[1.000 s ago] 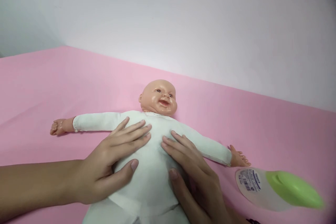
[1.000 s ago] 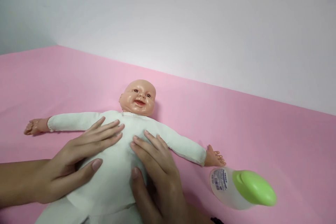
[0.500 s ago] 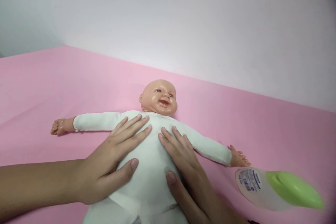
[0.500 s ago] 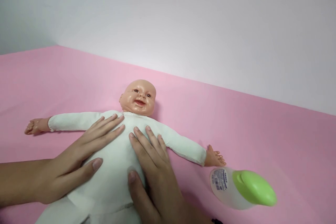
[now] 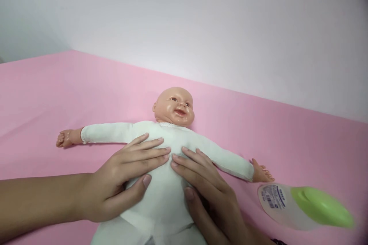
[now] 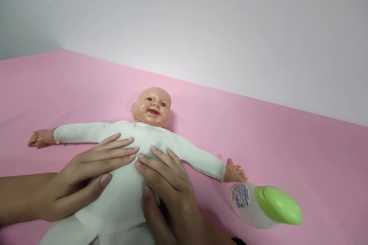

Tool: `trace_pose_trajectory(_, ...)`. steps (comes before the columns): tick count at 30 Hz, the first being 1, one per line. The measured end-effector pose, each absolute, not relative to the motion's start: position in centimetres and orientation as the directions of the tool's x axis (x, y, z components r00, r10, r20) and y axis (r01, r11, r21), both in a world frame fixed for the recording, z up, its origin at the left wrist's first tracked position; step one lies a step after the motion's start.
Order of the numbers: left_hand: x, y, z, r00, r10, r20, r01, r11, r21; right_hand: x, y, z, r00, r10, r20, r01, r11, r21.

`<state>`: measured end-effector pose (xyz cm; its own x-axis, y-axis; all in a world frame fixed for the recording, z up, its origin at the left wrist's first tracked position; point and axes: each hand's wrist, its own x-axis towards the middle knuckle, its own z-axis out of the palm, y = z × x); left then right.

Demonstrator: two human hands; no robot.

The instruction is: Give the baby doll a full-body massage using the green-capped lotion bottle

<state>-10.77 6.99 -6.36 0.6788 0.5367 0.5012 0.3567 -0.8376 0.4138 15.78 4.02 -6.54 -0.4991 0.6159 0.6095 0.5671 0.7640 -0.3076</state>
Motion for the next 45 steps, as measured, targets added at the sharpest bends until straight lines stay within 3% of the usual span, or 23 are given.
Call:
trace_pose_trajectory(5, -10.9, 6.9, -6.8, 0.718, 0.581, 0.382, 0.409, -0.797, 0.445, 16.0, 3.8, -6.1, -0.551, 0.663, 0.507, 0.592, 0.739, -0.322)
trace_pose_trajectory(8, -10.8, 6.8, -7.0, 0.66, 0.643, 0.387, 0.449, -0.752, 0.483, 15.9, 3.4, -6.0, -0.519, 0.739, 0.43, 0.646, 0.668, -0.369)
trace_pose_trajectory(13, -10.8, 6.7, -6.7, 0.647, 0.665, 0.373, 0.465, -0.732, 0.497, 15.7, 3.3, -7.7, -0.421, 0.689, 0.59, 0.639, 0.687, -0.347)
trace_pose_trajectory(21, -10.7, 6.5, -7.0, 0.606, 0.704, 0.37, 0.49, -0.697, 0.523, 15.7, 3.2, -7.4, -0.378, 0.715, 0.588, 0.647, 0.658, -0.384)
trace_pose_trajectory(24, -10.7, 7.1, -7.4, 0.576, 0.731, 0.364, 0.526, -0.673, 0.52, 15.8, 3.5, -7.5, -0.383, 0.748, 0.541, 0.696, 0.619, -0.364)
trace_pose_trajectory(30, -11.3, 9.3, -7.8, 0.486, 0.845, 0.223, 0.687, -0.527, 0.501, 17.0, 5.8, -9.3, -0.266, 0.875, 0.406, 0.817, 0.428, -0.387)
trace_pose_trajectory(36, -12.1, 10.6, -7.8, 0.544, 0.814, 0.204, 0.716, -0.577, 0.393, 18.2, 7.7, -9.5, -0.208, 0.931, 0.299, 0.856, 0.322, -0.404)
trace_pose_trajectory(39, -12.6, 11.3, -7.9, 0.589, 0.789, 0.173, 0.726, -0.611, 0.315, 18.5, 8.0, -9.3, -0.225, 0.928, 0.297, 0.882, 0.323, -0.343)
trace_pose_trajectory(45, -13.2, 12.0, -8.3, 0.562, 0.803, 0.198, 0.773, -0.595, 0.222, 20.4, 8.8, -9.3, -0.192, 0.931, 0.31, 0.966, 0.236, -0.11)
